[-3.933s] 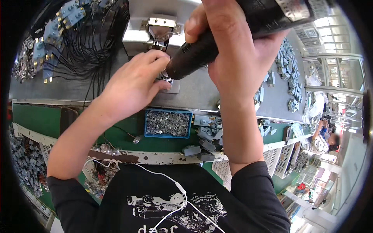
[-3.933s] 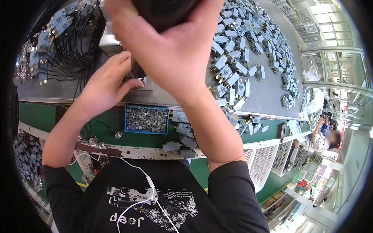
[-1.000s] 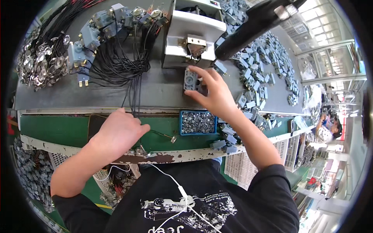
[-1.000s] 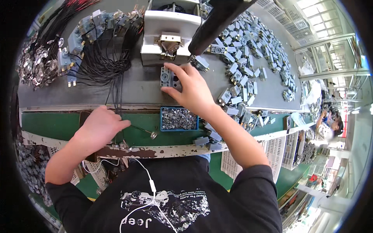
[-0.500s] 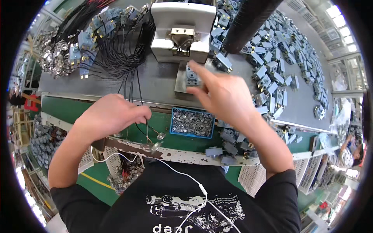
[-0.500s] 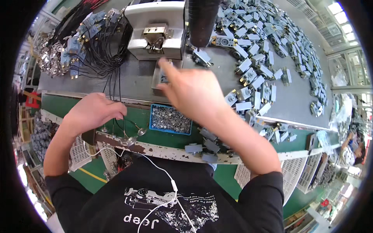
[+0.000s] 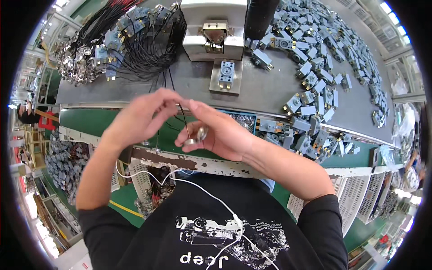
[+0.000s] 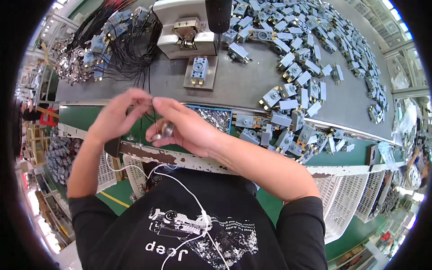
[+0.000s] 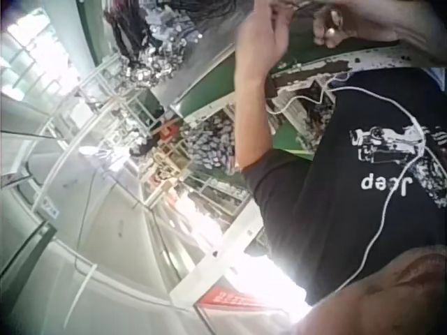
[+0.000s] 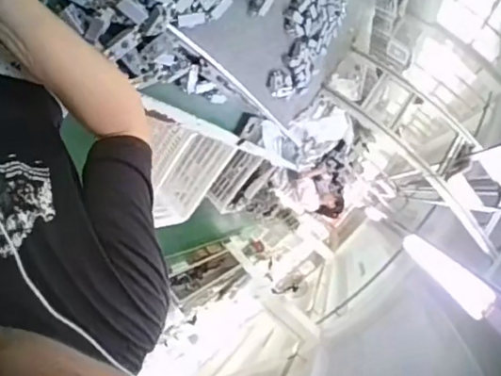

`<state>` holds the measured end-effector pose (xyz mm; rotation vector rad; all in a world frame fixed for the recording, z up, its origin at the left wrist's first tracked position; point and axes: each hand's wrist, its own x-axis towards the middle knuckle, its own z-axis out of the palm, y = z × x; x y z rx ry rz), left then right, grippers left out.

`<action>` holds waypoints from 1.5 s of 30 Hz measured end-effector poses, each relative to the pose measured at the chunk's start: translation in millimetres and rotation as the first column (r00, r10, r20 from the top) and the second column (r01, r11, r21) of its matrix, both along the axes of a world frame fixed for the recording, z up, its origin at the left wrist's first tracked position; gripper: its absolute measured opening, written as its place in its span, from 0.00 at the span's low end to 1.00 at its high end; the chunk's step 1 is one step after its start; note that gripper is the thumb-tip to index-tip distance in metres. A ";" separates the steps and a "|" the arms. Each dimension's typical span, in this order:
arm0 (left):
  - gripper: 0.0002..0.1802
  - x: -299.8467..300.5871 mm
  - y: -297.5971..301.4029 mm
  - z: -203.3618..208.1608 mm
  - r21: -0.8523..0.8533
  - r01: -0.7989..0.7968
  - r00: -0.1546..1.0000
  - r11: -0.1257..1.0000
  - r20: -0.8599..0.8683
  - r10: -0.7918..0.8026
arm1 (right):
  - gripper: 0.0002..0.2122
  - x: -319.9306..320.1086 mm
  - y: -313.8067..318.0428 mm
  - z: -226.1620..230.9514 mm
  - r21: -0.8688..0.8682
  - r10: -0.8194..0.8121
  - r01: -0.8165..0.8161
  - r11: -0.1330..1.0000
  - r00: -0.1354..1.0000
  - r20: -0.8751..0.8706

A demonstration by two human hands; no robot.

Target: Assembling small electronic components onto a base using an electric screwdriver at a factory workstation.

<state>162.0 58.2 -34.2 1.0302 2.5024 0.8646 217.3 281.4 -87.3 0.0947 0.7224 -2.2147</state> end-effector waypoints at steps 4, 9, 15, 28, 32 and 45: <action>0.10 -0.1 -24.6 -13.2 0.191 0.099 0.995 0.977 -0.042 -0.093 | 0.16 -11.2 -13.1 -13.6 0.086 0.080 -0.085 0.993 0.995 0.060; 0.14 -11.8 -43.1 -12.5 -0.035 0.283 0.959 0.959 -0.005 -0.283 | 0.19 -3.1 -3.6 16.0 0.527 0.086 -0.009 0.850 0.989 -0.121; 0.14 -24.8 -25.2 -25.0 -0.113 0.166 0.957 0.980 -0.219 -0.188 | 0.22 23.8 33.5 38.6 0.818 0.322 0.071 0.570 0.897 -0.303; 0.09 -55.8 52.4 -16.5 0.122 0.270 0.925 0.955 -0.308 -0.222 | 0.23 -10.7 82.2 48.4 0.727 0.121 0.490 0.481 0.784 -0.609; 0.18 -53.9 62.2 -5.2 0.194 0.229 0.953 0.954 -0.244 -0.179 | 0.24 -5.0 81.0 30.8 0.610 0.223 0.739 0.285 0.568 -0.792; 0.11 -55.1 52.2 -2.5 0.266 0.217 0.974 0.939 -0.119 -0.191 | 0.14 -19.8 77.5 26.8 0.428 -0.093 0.290 0.856 0.901 -0.424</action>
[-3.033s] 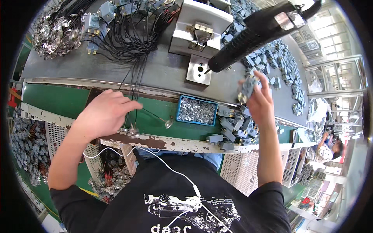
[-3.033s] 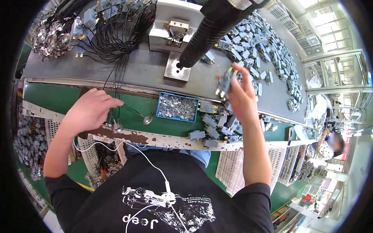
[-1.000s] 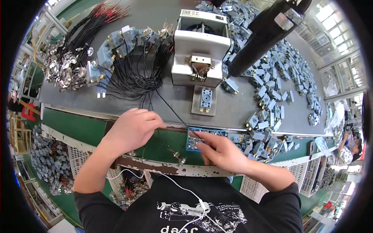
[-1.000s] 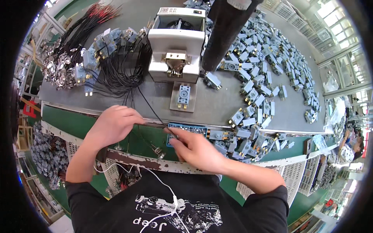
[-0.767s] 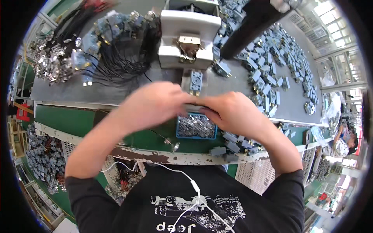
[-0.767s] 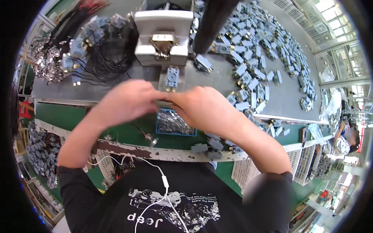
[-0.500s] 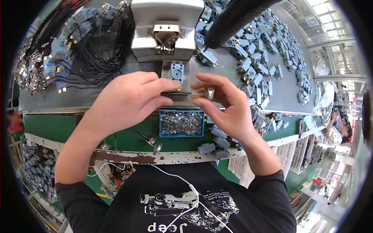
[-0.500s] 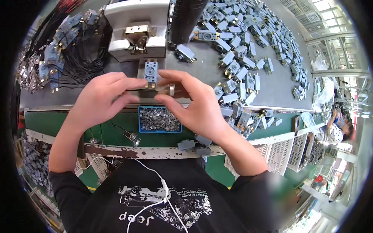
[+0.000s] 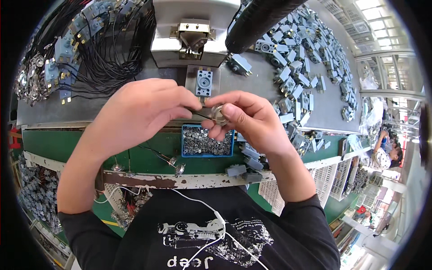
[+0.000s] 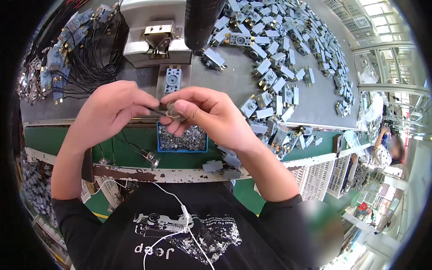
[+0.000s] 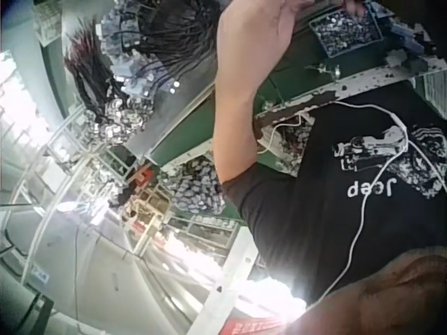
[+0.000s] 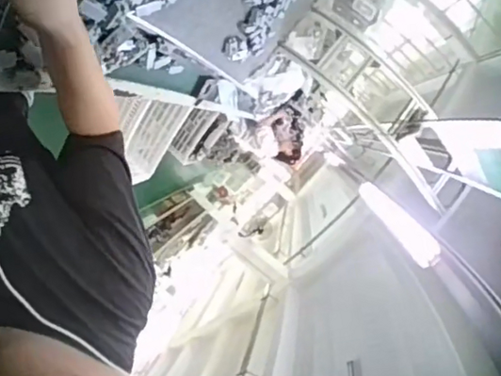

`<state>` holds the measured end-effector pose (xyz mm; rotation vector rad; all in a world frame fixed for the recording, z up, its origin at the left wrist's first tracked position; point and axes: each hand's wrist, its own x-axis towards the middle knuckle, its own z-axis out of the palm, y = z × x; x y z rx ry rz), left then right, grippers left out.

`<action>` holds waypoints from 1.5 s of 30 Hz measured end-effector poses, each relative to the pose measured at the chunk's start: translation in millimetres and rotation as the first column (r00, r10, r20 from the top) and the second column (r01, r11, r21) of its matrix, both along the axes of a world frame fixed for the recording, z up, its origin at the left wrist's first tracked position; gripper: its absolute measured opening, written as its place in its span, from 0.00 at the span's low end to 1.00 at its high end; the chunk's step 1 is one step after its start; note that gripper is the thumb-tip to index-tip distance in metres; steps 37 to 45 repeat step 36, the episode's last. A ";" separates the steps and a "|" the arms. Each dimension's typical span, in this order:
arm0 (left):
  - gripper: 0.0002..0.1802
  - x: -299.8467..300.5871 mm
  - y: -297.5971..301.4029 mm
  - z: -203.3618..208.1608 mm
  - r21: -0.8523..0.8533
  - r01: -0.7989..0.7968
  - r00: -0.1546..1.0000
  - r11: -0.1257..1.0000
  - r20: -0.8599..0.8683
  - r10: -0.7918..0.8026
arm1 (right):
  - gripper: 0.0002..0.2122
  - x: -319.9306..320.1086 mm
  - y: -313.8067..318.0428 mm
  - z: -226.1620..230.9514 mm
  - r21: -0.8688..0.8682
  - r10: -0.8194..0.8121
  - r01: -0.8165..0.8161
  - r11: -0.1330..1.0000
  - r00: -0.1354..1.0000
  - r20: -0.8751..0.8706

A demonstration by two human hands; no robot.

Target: Assembling small electronic components onto a base using an electric screwdriver at a factory workstation.

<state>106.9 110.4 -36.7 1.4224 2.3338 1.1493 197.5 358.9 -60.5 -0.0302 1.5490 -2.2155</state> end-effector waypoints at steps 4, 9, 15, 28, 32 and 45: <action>0.12 3.7 5.9 -8.1 0.180 -0.045 0.993 0.983 0.118 0.024 | 0.15 13.6 -15.9 4.3 0.140 -0.247 0.288 0.947 0.936 -0.251; 0.15 1.7 5.5 -14.4 0.158 0.033 0.999 0.987 -0.014 -0.032 | 0.19 6.5 1.0 2.8 0.050 0.022 -0.023 0.998 1.000 0.009; 0.17 4.5 12.4 -14.8 0.262 -0.041 0.994 0.964 0.106 0.013 | 0.21 13.9 -3.5 -1.6 0.030 -0.175 0.181 0.983 0.976 -0.132; 0.19 0.6 4.3 -28.9 0.294 0.019 0.998 0.956 -0.069 0.001 | 0.17 -6.0 6.4 10.9 0.056 -0.026 0.025 0.998 0.999 0.031; 0.12 -6.8 -4.2 -32.6 0.194 0.232 0.951 0.953 -0.252 -0.180 | 0.15 -43.8 10.8 9.7 0.152 0.413 -0.429 0.891 0.902 0.123; 0.10 -13.3 -3.2 -35.9 0.032 0.427 0.901 0.904 -0.100 -0.422 | 0.21 -64.4 -5.1 -8.5 0.271 0.650 -0.656 0.704 0.750 0.126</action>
